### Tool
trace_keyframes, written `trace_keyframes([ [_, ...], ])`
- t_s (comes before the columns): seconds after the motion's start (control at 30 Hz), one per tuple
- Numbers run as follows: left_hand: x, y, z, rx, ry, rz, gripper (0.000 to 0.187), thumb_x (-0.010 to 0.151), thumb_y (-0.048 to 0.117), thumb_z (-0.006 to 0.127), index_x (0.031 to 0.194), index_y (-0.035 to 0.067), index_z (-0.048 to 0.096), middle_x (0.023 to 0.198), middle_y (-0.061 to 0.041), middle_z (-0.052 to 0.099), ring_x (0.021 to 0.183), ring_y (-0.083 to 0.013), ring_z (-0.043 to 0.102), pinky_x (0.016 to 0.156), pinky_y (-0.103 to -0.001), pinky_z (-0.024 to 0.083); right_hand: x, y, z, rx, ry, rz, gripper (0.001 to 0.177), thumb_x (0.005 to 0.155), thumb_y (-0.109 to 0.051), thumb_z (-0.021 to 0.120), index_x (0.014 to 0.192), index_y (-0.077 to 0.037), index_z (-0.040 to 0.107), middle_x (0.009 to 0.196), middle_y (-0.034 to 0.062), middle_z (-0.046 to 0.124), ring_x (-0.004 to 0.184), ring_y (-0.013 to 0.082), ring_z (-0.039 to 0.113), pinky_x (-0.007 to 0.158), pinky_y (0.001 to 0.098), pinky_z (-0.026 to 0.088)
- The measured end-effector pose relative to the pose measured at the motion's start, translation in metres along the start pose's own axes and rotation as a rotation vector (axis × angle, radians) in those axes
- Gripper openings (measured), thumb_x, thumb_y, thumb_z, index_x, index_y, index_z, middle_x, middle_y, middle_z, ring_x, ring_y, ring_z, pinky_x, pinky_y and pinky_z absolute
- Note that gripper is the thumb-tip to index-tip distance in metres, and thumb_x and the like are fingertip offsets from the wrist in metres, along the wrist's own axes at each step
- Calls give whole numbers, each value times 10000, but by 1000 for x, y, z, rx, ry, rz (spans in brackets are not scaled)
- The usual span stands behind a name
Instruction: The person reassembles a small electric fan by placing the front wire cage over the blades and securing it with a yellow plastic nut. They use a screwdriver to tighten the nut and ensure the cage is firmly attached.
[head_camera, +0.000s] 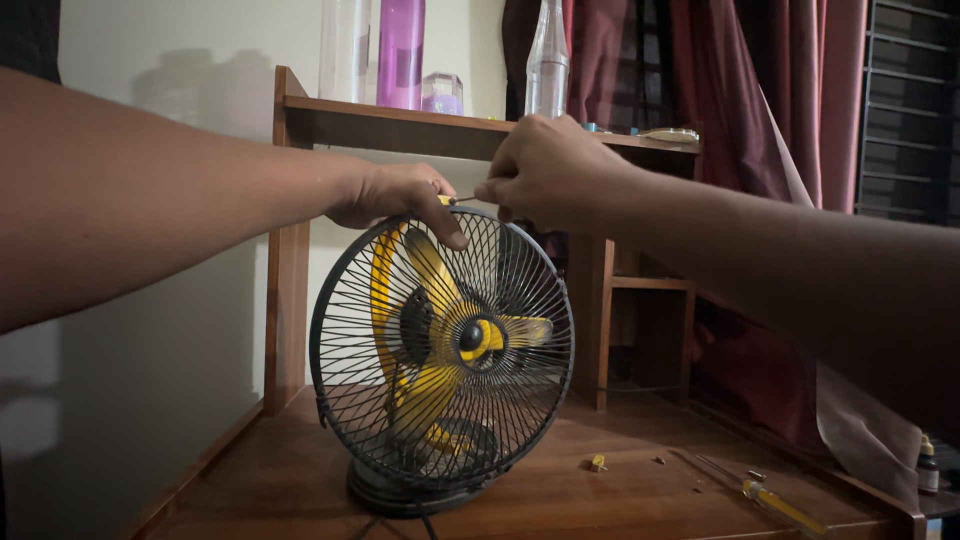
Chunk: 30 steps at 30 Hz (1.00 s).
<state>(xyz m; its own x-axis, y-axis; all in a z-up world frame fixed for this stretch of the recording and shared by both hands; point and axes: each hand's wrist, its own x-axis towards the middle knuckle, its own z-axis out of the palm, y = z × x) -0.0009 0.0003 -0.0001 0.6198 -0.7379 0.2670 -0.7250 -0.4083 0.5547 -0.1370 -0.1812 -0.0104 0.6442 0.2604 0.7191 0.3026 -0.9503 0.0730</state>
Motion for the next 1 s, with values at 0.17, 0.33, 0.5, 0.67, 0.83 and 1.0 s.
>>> trace_keyframes([
  [0.17,-2,0,0,-1,-2,-1,334,690,216,832,937,20,724,826,-83,746,695,-167,700,666,-314,573,2,0,4,16,47,-42,295,889,-315,766,981,-35,773,797,92,782,605,128,717,590,297,573],
  [0.33,-3,1,1,-4,-21,15,357,696,224,838,947,5,711,822,-93,734,698,-167,697,674,-311,564,-2,-5,-1,75,4,-14,234,837,-206,761,940,4,754,785,100,776,553,159,748,541,289,621],
  [0.5,-5,0,4,12,35,58,420,680,233,840,1001,-11,722,860,-113,745,745,-179,717,701,-314,567,-7,-14,-6,27,13,-34,214,857,-201,742,946,-12,784,763,128,791,557,165,746,556,292,607],
  [0.67,-6,-1,7,-34,73,67,441,670,205,848,1021,-26,714,886,-131,753,781,-197,735,728,-321,583,-6,-15,-3,26,15,-14,231,880,-212,736,988,-11,775,794,125,782,581,168,742,562,296,609],
  [0.83,-3,-3,7,-23,86,86,370,699,188,857,968,-25,716,874,-118,743,784,-188,716,720,-320,563,-5,-7,1,90,-20,-9,319,822,-227,807,1034,2,742,827,120,763,605,182,720,558,327,589],
  [1.0,-3,-5,7,-38,87,55,352,688,185,847,954,-8,724,865,-115,751,776,-195,724,719,-329,574,-6,-5,-1,37,-9,-80,272,847,-222,742,1027,-22,780,830,123,788,593,171,741,577,315,613],
])
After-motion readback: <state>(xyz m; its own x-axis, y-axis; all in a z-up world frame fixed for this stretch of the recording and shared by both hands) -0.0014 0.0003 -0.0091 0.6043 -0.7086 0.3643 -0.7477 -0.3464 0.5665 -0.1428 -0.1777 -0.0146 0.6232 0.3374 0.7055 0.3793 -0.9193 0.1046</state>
